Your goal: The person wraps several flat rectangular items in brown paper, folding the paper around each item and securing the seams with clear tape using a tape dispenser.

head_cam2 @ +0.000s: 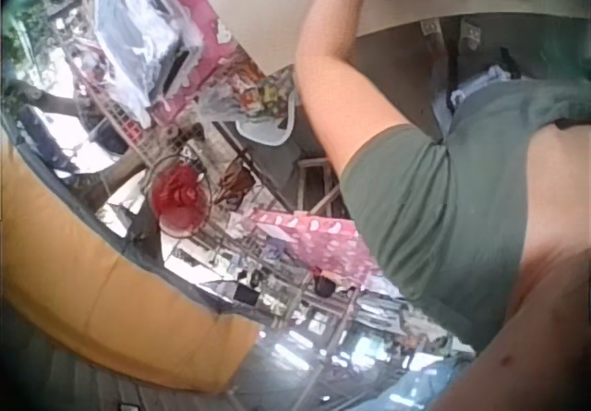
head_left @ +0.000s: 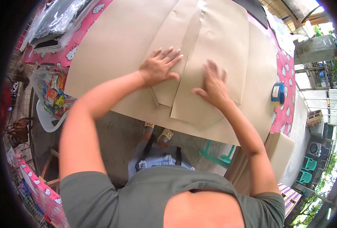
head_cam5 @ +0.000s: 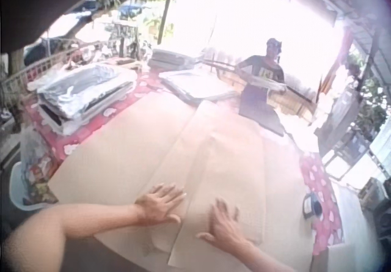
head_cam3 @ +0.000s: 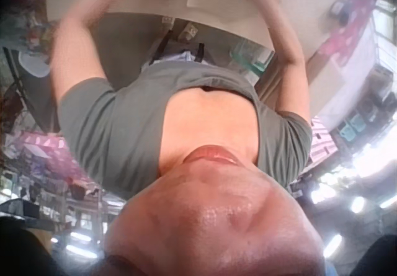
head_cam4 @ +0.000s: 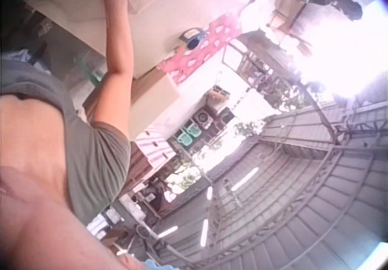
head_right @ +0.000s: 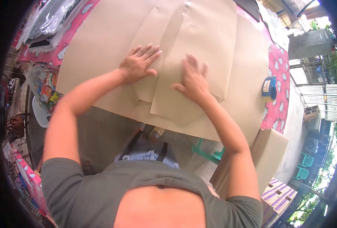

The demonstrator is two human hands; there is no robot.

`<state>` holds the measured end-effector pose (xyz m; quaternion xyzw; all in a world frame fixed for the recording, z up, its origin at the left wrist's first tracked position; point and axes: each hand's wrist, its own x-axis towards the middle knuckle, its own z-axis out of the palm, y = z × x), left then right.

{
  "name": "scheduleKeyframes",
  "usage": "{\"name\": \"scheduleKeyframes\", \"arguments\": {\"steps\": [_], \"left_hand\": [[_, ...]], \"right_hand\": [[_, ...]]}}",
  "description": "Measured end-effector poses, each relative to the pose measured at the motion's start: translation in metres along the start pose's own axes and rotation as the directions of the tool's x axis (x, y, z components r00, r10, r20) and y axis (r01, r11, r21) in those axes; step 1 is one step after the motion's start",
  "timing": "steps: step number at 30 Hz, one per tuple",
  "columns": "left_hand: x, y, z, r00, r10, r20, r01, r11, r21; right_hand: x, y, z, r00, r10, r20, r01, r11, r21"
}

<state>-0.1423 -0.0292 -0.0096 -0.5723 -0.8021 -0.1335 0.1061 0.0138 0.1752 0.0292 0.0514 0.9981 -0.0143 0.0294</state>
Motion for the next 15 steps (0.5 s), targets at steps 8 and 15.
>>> {"name": "scheduleKeyframes", "arguments": {"steps": [8,15], "left_hand": [[0.012,-0.007,-0.023,0.865,-0.221,0.450,0.168,0.974,0.154],[0.041,0.030,-0.005,0.959,0.039,0.279,-0.021,0.998,-0.066]], "right_hand": [[0.029,-0.027,0.012,0.998,-0.037,-0.055,0.037,0.999,0.010],[-0.015,0.057,-0.004,0.989,-0.129,0.071,0.117,0.981,0.155]]}}
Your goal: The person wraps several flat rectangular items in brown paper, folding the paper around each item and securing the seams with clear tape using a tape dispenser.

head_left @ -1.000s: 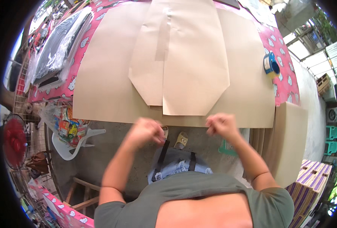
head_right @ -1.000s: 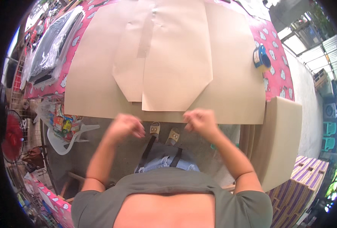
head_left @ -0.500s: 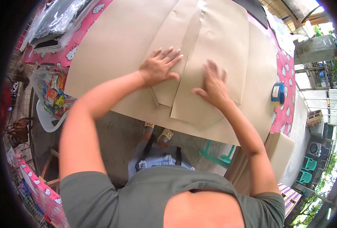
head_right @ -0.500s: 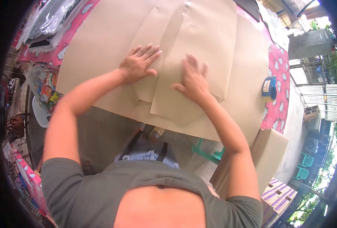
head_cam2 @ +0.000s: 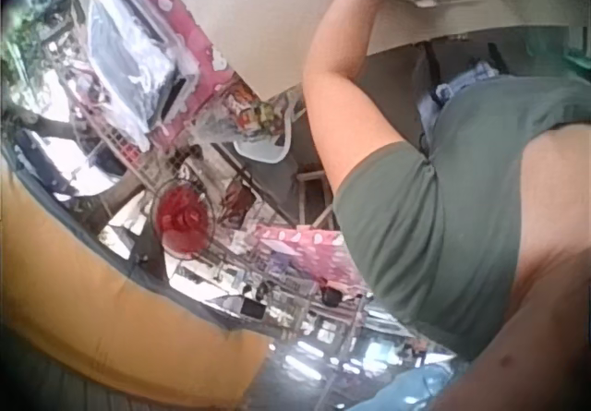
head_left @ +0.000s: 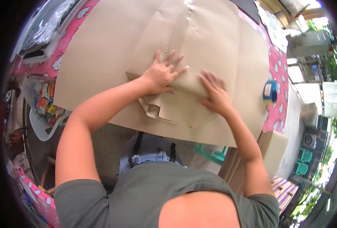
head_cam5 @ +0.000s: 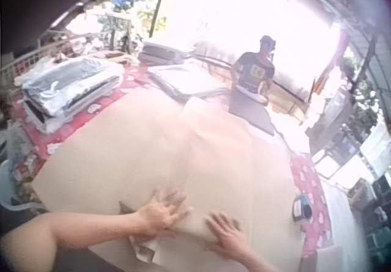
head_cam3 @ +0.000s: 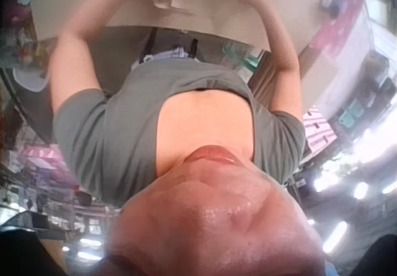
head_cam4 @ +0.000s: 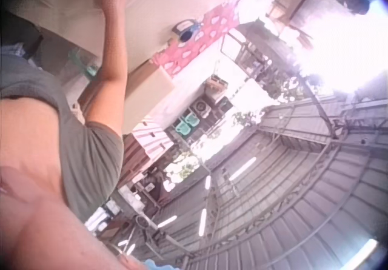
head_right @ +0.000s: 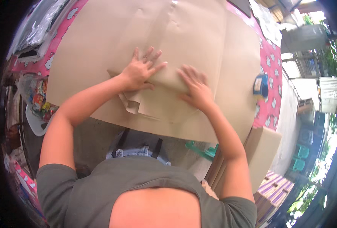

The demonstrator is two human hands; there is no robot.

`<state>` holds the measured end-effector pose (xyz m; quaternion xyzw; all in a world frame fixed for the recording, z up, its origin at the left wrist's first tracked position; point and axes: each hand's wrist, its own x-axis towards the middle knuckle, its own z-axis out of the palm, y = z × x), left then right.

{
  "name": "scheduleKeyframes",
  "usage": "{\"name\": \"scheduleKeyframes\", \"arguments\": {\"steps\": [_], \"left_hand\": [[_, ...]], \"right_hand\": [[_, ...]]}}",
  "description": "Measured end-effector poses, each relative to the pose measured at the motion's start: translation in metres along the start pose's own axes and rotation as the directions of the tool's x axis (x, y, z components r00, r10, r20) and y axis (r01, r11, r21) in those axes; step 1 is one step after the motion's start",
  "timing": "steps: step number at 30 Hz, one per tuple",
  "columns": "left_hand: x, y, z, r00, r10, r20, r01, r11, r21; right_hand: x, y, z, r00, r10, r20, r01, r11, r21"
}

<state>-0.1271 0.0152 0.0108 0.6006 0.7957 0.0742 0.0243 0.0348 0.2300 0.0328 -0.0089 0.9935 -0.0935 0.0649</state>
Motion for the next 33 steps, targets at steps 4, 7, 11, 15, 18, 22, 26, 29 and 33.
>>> {"name": "scheduleKeyframes", "arguments": {"steps": [4,7,11,15,18,22,26,29,33], "left_hand": [[0.012,0.013,0.002,0.998,-0.001,-0.058,0.000,1.000,-0.009],[0.006,0.010,0.006,0.994,-0.015,-0.105,0.014,1.000,-0.006],[0.009,0.009,0.006,0.992,-0.024,-0.122,0.027,0.999,0.028],[0.015,0.013,0.005,0.993,-0.034,-0.111,0.043,0.996,0.084],[0.007,0.014,0.010,0.994,-0.035,-0.099,0.042,0.997,0.067],[0.011,0.014,0.009,0.995,-0.053,-0.088,0.058,0.997,0.053],[0.013,0.013,0.009,0.994,-0.045,-0.099,0.049,0.998,0.040],[0.005,0.000,0.009,0.993,0.068,-0.098,-0.069,0.998,-0.011],[-0.027,-0.087,-0.015,0.972,0.233,0.031,-0.219,0.944,-0.246]], "right_hand": [[-0.051,0.031,0.013,0.957,0.227,-0.182,-0.244,0.967,-0.075],[-0.052,0.025,0.024,0.926,0.265,-0.270,-0.241,0.963,0.119],[-0.072,0.058,0.027,0.922,0.306,-0.236,-0.255,0.941,0.224],[-0.089,0.062,0.053,0.741,0.629,-0.237,-0.525,0.761,0.381],[-0.120,0.004,0.090,0.630,0.708,-0.319,-0.371,0.635,0.678],[-0.122,-0.084,0.098,0.581,0.785,-0.216,-0.685,0.615,0.392],[-0.072,-0.057,0.090,0.668,0.414,-0.619,-0.407,0.899,0.162],[-0.048,-0.023,0.050,0.768,0.103,-0.632,-0.024,0.991,0.132],[-0.030,-0.011,0.042,0.740,0.114,-0.663,0.048,0.974,0.221]]}}
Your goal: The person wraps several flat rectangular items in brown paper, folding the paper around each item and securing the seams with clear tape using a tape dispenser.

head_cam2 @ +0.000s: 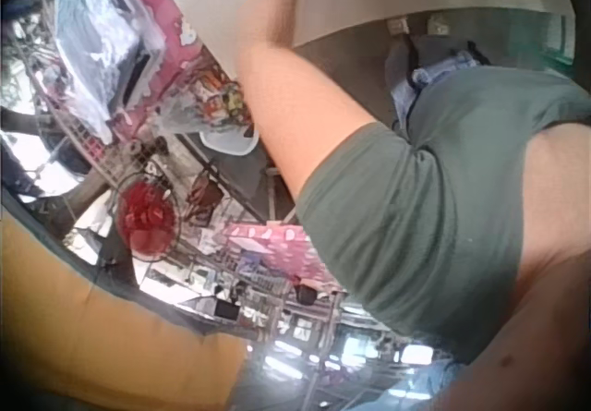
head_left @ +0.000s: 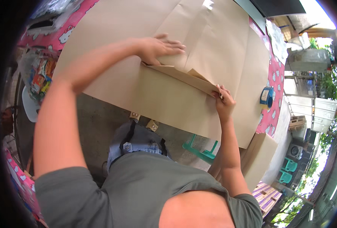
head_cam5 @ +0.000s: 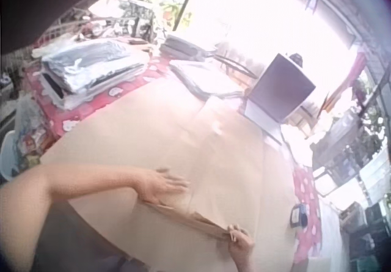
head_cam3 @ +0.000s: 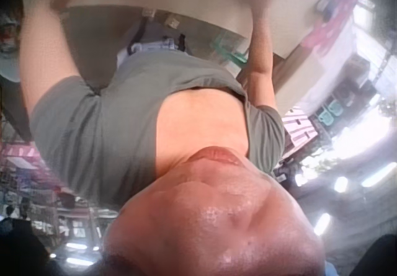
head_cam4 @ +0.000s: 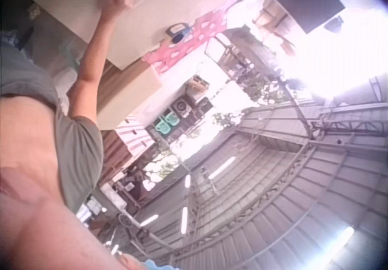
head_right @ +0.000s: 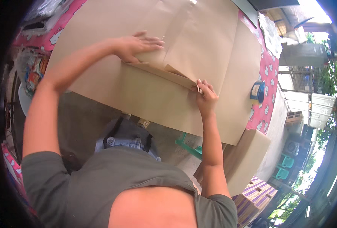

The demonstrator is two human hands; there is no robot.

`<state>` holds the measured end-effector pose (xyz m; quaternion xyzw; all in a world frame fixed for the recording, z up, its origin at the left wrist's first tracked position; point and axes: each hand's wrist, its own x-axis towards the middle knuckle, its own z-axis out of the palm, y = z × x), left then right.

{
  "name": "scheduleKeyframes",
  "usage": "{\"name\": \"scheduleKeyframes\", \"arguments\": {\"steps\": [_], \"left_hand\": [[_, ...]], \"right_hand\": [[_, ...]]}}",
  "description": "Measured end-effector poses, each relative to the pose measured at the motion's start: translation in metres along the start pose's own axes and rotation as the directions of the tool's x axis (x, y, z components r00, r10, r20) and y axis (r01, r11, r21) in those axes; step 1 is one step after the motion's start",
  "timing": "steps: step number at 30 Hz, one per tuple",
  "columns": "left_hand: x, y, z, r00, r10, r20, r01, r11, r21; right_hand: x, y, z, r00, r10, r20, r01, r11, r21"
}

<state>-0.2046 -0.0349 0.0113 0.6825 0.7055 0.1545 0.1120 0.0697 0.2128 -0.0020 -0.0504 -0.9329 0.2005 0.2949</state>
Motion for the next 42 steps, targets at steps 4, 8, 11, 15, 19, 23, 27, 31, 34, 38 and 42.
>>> {"name": "scheduleKeyframes", "arguments": {"steps": [4,8,11,15,19,23,27,31,34,38,42], "left_hand": [[-0.026,0.033,-0.007,0.986,-0.147,-0.077,0.133,0.977,-0.168],[-0.028,0.042,0.034,0.771,-0.349,-0.532,0.137,0.908,-0.395],[-0.011,0.055,0.034,0.602,-0.578,-0.551,0.171,0.767,-0.618],[0.003,0.055,0.051,0.491,-0.575,-0.654,0.313,0.817,-0.484],[0.007,0.075,0.038,0.078,-0.860,-0.504,0.671,0.419,-0.612],[0.006,0.070,0.036,0.021,-0.963,-0.269,0.607,0.226,-0.762],[0.018,0.076,0.036,0.015,-0.963,-0.271,0.625,0.220,-0.748],[0.024,0.070,0.044,-0.088,-0.954,-0.288,0.639,0.168,-0.750],[0.008,0.073,0.052,-0.231,-0.947,-0.225,0.574,0.055,-0.817],[0.022,0.075,0.050,-0.226,-0.955,-0.194,0.472,0.066,-0.879],[0.025,0.083,0.046,-0.247,-0.942,-0.229,0.447,0.099,-0.889]], "right_hand": [[0.001,-0.001,-0.008,0.980,0.197,-0.003,-0.197,0.980,-0.001],[0.018,-0.007,-0.023,0.866,0.434,0.250,-0.380,0.894,-0.235],[0.041,0.004,-0.026,0.921,0.290,0.260,-0.291,0.956,-0.034],[0.053,0.044,-0.001,0.977,0.116,0.179,-0.080,0.978,-0.194],[0.048,0.043,0.002,0.916,0.322,0.238,-0.255,0.927,-0.274],[0.086,0.008,0.027,0.961,0.070,0.267,0.044,0.916,-0.399],[0.153,-0.063,0.097,0.871,0.217,0.441,-0.112,0.961,-0.253],[0.145,-0.004,0.093,0.938,0.222,0.265,-0.300,0.904,0.306],[0.121,0.122,-0.016,0.960,0.271,-0.070,-0.248,0.939,0.238],[0.010,0.292,-0.164,0.890,0.399,-0.222,-0.440,0.622,-0.647],[-0.019,0.289,-0.179,0.821,0.570,-0.037,-0.461,0.622,-0.634]]}}
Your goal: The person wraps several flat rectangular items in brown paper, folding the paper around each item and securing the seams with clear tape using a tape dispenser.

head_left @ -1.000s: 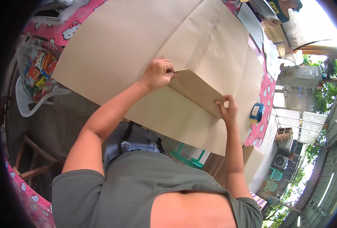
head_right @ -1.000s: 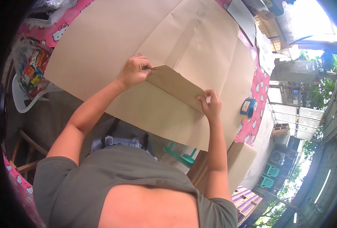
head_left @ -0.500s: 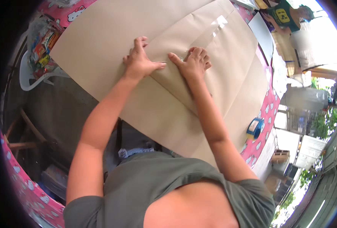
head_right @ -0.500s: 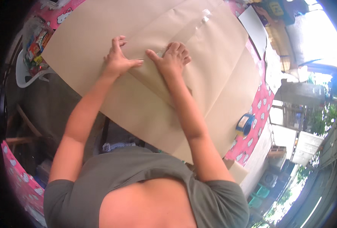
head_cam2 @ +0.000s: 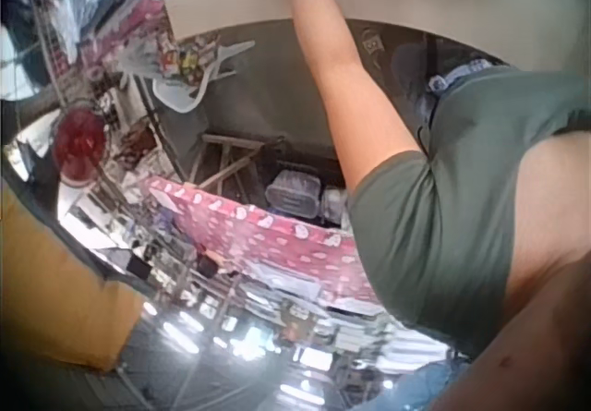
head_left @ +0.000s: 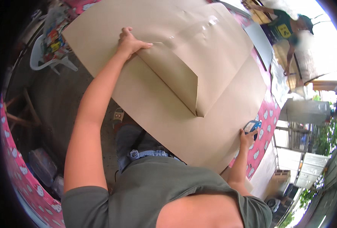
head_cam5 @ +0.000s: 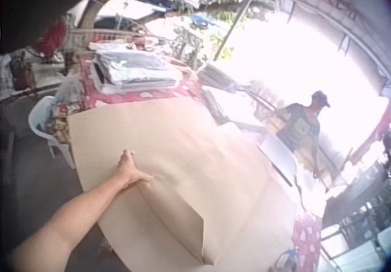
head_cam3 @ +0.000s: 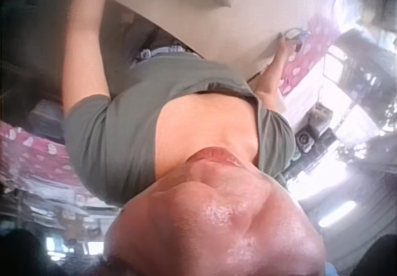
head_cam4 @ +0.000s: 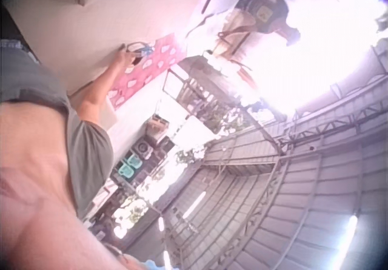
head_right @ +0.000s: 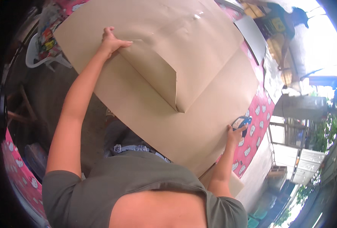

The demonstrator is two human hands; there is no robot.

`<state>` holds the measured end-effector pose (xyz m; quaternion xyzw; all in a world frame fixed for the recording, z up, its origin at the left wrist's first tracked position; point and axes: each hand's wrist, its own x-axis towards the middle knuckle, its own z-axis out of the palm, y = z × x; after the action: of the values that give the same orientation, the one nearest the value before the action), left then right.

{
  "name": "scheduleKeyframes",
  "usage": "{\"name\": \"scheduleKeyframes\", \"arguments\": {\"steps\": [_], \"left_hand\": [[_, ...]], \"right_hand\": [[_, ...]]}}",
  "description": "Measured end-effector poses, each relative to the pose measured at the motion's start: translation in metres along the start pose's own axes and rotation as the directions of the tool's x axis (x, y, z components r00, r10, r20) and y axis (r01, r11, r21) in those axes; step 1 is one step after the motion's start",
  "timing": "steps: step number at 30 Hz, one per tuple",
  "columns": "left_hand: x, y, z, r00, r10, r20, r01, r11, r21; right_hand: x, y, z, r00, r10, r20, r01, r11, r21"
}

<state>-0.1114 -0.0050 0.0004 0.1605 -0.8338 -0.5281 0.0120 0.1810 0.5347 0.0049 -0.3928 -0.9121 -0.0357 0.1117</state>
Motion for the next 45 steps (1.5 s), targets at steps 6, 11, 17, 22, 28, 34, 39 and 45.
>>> {"name": "scheduleKeyframes", "arguments": {"steps": [6,11,17,22,28,34,39,45], "left_hand": [[0.001,-0.008,-0.002,0.998,-0.067,-0.013,0.068,0.996,0.049],[0.008,-0.020,0.003,0.998,-0.060,0.015,0.060,0.998,0.012],[0.001,-0.007,0.006,0.997,-0.071,-0.026,0.073,0.989,0.131],[0.001,-0.013,0.011,0.999,-0.022,-0.026,0.025,0.993,0.118],[0.009,-0.018,0.004,0.999,-0.029,0.035,0.026,0.997,0.068],[-0.011,0.015,-0.009,0.992,0.122,0.026,-0.115,0.812,0.573],[-0.016,0.004,0.034,0.776,0.453,0.438,-0.630,0.570,0.527],[-0.028,0.021,0.044,0.782,0.413,0.467,-0.621,0.450,0.642]], "right_hand": [[0.051,-0.079,-0.078,0.952,-0.228,0.203,-0.044,0.557,0.830],[-0.007,-0.355,-0.129,0.617,-0.784,0.063,0.088,0.148,0.985],[-0.028,-0.467,-0.102,0.388,-0.913,0.127,0.453,0.309,0.836],[-0.013,-0.471,-0.099,0.295,-0.950,0.105,0.570,0.263,0.778],[-0.005,-0.354,-0.112,0.271,-0.936,0.226,0.412,0.325,0.852],[-0.009,-0.238,-0.148,0.310,-0.796,0.520,0.465,0.604,0.648],[0.023,-0.453,-0.139,0.289,-0.160,0.944,0.701,0.707,-0.095],[0.076,-0.212,-0.043,0.210,0.092,0.973,0.833,0.505,-0.227]]}}
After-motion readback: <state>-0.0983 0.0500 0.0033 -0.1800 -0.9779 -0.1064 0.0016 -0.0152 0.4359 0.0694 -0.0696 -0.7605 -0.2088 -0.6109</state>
